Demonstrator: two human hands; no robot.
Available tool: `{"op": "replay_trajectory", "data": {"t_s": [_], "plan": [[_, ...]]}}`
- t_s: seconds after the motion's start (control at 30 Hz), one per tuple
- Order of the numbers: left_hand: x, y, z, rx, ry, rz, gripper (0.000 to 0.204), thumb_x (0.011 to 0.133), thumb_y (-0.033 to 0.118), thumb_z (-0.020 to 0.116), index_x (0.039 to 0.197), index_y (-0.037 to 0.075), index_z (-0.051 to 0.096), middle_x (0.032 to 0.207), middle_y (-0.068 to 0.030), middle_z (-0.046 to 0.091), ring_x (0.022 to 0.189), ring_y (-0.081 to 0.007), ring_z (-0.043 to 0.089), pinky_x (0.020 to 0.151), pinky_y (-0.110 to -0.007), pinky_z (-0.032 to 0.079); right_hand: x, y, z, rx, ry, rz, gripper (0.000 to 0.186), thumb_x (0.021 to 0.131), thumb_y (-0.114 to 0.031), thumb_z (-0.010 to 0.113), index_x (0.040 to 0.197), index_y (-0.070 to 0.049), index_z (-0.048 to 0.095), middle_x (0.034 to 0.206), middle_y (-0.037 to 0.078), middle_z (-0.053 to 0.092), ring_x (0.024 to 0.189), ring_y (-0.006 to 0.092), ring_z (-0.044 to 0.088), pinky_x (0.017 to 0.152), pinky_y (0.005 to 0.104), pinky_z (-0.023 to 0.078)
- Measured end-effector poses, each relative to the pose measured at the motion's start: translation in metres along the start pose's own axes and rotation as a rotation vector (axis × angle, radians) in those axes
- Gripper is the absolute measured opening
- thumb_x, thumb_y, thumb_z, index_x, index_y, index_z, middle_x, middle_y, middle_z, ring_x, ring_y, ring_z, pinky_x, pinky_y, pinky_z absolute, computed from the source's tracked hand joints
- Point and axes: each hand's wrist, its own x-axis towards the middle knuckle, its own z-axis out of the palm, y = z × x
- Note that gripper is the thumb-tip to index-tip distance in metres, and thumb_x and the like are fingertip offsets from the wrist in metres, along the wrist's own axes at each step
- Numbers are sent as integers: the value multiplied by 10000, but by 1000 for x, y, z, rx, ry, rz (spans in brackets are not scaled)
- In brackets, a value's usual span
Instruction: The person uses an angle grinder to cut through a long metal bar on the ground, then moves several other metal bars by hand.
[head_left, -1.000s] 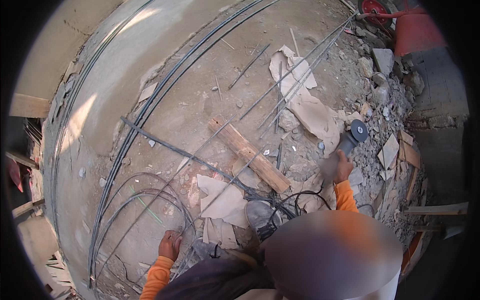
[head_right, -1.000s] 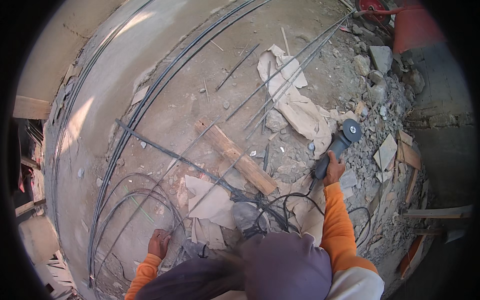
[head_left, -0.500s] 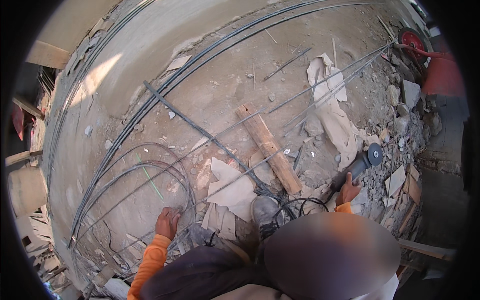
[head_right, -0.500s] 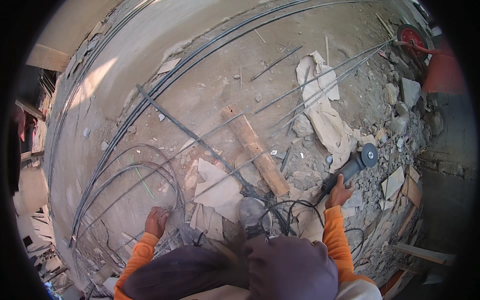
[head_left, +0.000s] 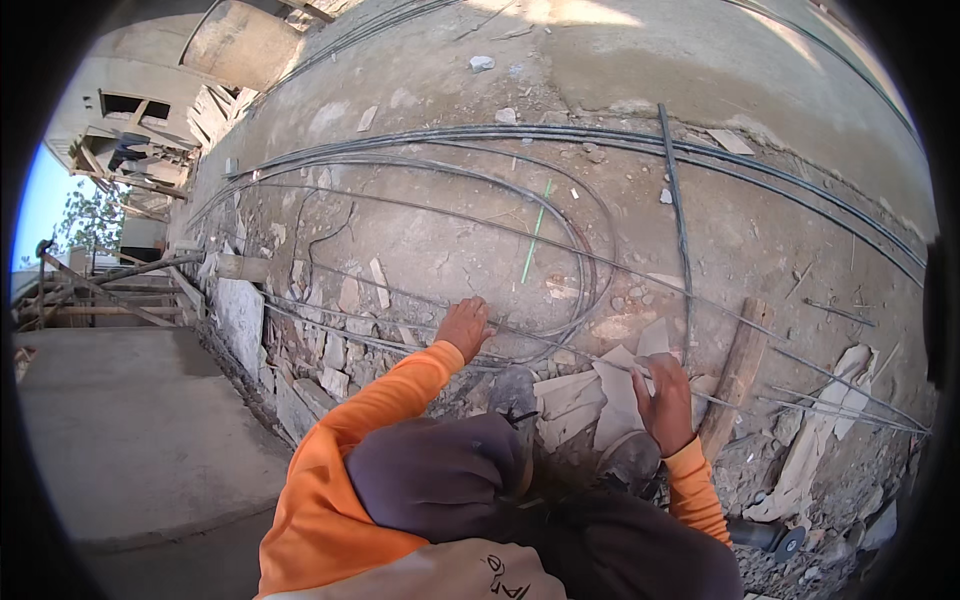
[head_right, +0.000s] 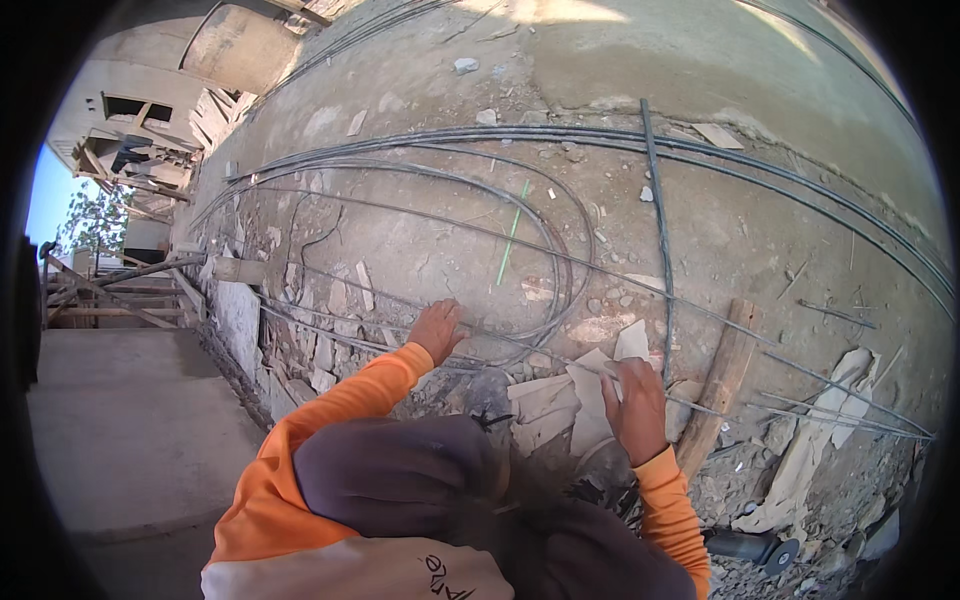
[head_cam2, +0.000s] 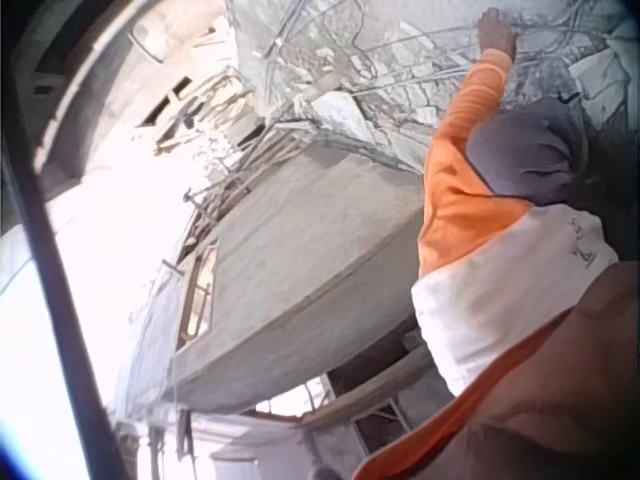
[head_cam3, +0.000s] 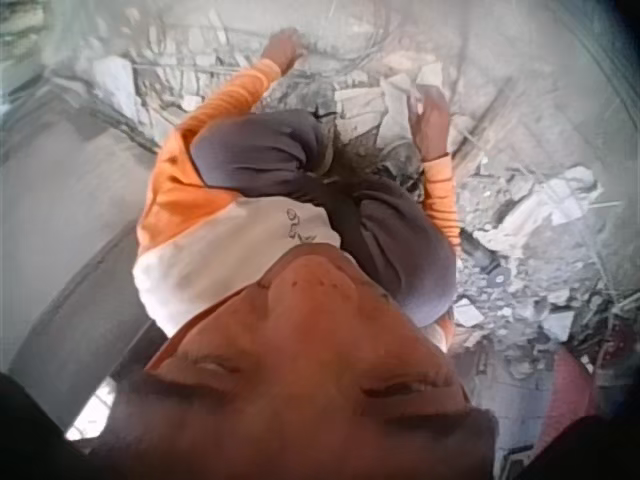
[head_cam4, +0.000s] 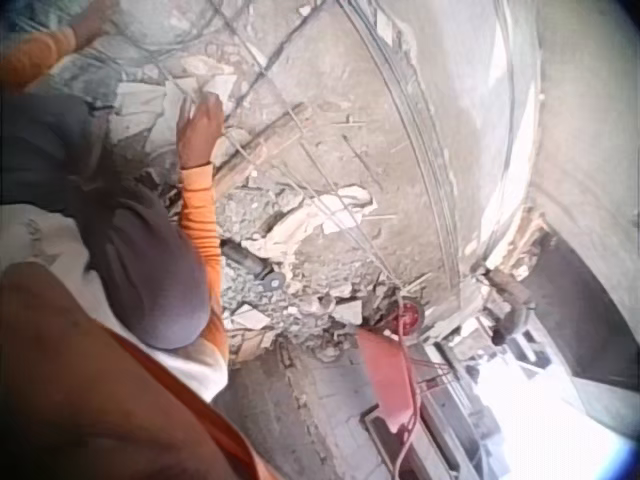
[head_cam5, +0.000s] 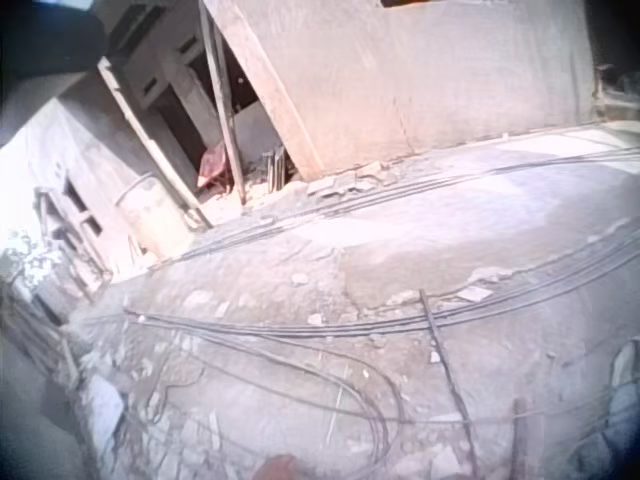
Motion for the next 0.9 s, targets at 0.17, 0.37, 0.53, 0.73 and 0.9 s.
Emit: {"op": "replay_trajectory", "data": {"t_s": [0.17,0.37,0.53,0.73,0.9], "plan": [[-21,-36,19,46,-19,-86,412,929,193,655,1329,95,637,1360,-105,582,1297,-283,524,1076,-425,418,80,19,57,-369,130,-141,319,956,-145,649,1248,-17,639,1177,146,628,1126,347,593,1016,473,452],[-9,-37,19,85,-138,-91,405,930,124,588,1331,124,647,1369,-82,597,1311,-268,528,1078,-410,417,121,75,66,-499,-126,-18,387,951,-134,620,1324,-36,599,1126,140,631,1106,343,605,1049,471,428],[-7,-44,40,70,-103,-64,350,922,112,595,1265,122,663,1310,-113,620,1292,-292,544,1089,-418,413,118,59,63,-441,-115,-5,305,956,-215,680,1212,-49,674,1068,156,641,1044,344,610,920,482,443],[-16,-67,58,-37,-191,1,372,996,190,512,1343,116,625,1324,-124,602,1274,-302,552,1086,-439,419,104,-15,53,-358,-122,34,205,986,-200,658,1094,-35,712,985,183,635,947,388,611,813,485,454],[-22,-119,38,-23,-62,176,328,1002,181,490,1299,121,617,1264,-141,583,1234,-317,563,1058,-452,443,96,-39,59,-208,-150,63,173,996,-144,640,1062,12,677,995,211,653,946,428,622,789,493,481]]}}
